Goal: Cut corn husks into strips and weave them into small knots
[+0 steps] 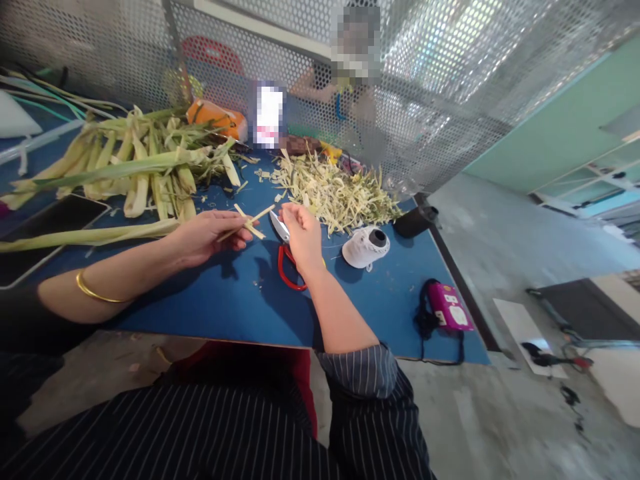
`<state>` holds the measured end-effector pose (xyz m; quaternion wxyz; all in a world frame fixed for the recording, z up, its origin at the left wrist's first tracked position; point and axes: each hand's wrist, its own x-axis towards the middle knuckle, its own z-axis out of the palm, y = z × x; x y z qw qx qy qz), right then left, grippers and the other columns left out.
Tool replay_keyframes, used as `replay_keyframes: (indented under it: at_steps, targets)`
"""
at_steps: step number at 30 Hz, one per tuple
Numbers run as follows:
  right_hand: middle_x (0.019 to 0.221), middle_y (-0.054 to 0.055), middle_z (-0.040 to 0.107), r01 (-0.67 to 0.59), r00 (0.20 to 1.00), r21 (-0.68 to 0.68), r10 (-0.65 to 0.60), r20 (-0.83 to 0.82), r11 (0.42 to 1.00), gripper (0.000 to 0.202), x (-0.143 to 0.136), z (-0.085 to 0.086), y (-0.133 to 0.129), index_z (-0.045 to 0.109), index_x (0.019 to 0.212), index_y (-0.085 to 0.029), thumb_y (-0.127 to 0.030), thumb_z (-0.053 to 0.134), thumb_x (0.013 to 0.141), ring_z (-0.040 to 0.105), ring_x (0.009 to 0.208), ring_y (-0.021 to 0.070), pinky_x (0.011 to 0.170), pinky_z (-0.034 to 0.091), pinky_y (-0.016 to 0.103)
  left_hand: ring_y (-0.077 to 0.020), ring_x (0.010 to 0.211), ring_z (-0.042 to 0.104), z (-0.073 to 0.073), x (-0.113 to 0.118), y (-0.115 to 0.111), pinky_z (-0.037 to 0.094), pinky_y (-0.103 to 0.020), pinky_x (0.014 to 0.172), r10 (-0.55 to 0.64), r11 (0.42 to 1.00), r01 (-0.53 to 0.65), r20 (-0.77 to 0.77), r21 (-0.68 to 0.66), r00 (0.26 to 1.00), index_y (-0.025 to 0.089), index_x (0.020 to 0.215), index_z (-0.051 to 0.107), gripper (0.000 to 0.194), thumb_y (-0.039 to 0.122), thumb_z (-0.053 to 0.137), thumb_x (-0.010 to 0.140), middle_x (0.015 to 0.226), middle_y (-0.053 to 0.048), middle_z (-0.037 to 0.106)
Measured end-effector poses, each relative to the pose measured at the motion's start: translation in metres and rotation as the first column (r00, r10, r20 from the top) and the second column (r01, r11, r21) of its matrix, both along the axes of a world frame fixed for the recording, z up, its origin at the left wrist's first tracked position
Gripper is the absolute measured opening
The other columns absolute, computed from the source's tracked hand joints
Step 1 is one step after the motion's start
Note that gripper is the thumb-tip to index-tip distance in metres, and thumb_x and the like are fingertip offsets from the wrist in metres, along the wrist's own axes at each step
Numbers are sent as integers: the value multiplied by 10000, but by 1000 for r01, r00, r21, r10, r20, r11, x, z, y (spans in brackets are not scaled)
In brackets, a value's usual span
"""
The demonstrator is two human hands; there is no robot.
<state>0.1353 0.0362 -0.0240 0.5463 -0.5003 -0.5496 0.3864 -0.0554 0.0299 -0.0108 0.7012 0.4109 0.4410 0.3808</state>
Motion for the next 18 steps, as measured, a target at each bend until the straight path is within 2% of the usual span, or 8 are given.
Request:
replay_keyframes:
  at_steps: [3, 6, 9, 14, 18]
  targets:
    - [932, 26, 715, -143, 989, -47, 145, 37, 989, 192, -7, -1, -7, 678, 937, -205, -343, 595, 832, 643, 894, 155, 882, 473, 318, -87, 505, 616, 3, -1, 1, 491, -168, 486, 31, 997, -22, 113, -77, 993, 123, 893, 663, 79, 156, 596, 865, 689, -35, 685]
    - [892, 8, 719, -273, 954, -58, 278, 112, 960, 188, -16, -3, -14, 701, 912, -203, -346, 617, 825, 630, 843, 147, 838, 464, 299, -87, 493, 597, 3, -1, 1, 500, -182, 478, 4, 982, 41, 240, -184, 971, 121, 896, 647, 93, 118, 555, 880, 649, -18, 645]
    - [757, -5, 687, -300, 946, -37, 302, 121, 953, 183, -20, -4, -20, 696, 840, -194, -357, 613, 840, 611, 735, 131, 755, 461, 280, -82, 469, 564, 1, -2, 3, 508, -199, 482, -19, 964, 111, 357, -240, 934, 118, 818, 620, 121, 115, 526, 894, 620, -10, 607]
    - [681, -10, 651, -308, 944, -48, 312, 112, 950, 207, -19, 1, -23, 665, 776, -192, -362, 589, 865, 599, 667, 121, 719, 460, 274, -108, 495, 573, -1, -5, 2, 509, -221, 485, -86, 944, 222, 467, -244, 880, 98, 867, 638, 255, 308, 509, 933, 625, -32, 600]
    - [650, -13, 622, -315, 928, -61, 320, 189, 947, 261, -18, 1, -24, 626, 721, -186, -380, 562, 883, 576, 647, 114, 694, 439, 261, -80, 479, 556, 0, -2, -1, 496, -185, 474, -32, 943, 169, 427, -286, 904, 95, 826, 643, 109, 139, 558, 878, 592, -12, 583]
